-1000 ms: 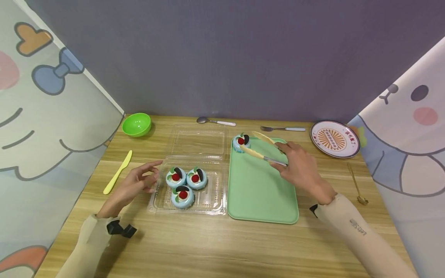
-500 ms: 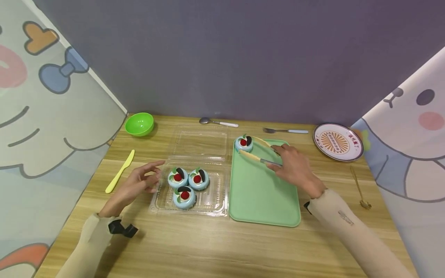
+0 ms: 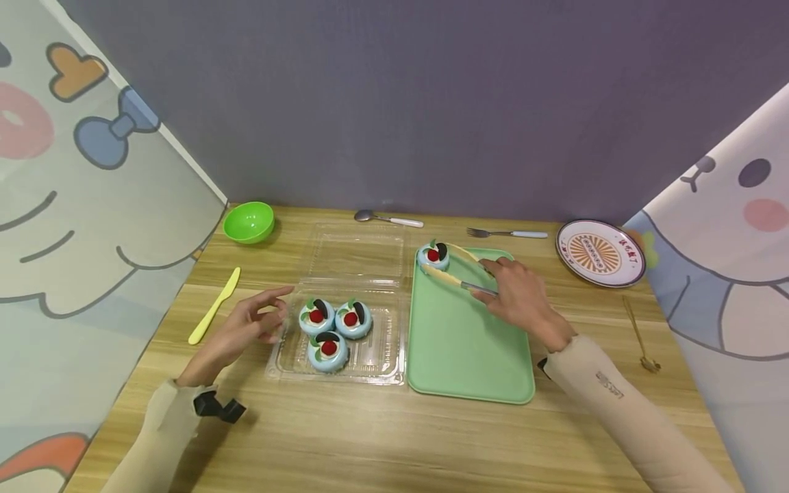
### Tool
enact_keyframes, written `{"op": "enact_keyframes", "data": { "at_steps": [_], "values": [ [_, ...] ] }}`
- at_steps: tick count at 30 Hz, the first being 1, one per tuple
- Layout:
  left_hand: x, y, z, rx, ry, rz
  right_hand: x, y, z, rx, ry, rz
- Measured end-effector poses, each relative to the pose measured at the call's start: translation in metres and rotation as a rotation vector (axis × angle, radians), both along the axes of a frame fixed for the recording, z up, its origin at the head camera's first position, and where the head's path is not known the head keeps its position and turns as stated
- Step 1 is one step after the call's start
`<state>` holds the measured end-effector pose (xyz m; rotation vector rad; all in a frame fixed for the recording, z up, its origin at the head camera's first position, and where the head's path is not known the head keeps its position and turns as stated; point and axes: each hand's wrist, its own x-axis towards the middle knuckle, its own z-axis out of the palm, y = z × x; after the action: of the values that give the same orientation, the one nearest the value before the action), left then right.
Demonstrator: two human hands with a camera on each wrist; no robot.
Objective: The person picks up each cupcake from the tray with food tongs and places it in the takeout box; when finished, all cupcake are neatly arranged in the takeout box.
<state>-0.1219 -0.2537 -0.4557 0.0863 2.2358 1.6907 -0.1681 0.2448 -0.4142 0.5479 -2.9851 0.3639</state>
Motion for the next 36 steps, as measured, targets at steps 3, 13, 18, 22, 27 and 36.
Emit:
{"op": "enact_keyframes", "data": {
  "at_steps": [3,13,18,22,27,36],
  "values": [
    [0.001,0.0,0.0,0.003,-0.004,-0.003,0.004,0.001,-0.002,-0.007,0.017,0.007],
    [0.002,-0.001,0.002,0.008,0.01,0.004,0.027,0.005,-0.002,-0.007,0.091,0.042],
    [0.001,-0.001,0.002,0.017,0.012,0.003,0.037,0.007,-0.002,-0.007,0.135,0.056],
    [0.0,-0.001,0.001,0.018,0.004,0.002,0.041,0.008,-0.001,-0.003,0.142,0.045],
    [0.0,0.0,0.0,0.017,0.0,-0.001,0.045,0.008,-0.002,0.001,0.138,0.029],
    [0.0,0.001,0.0,0.007,0.004,-0.002,0.05,0.009,0.001,-0.006,0.155,0.016]
  ]
}}
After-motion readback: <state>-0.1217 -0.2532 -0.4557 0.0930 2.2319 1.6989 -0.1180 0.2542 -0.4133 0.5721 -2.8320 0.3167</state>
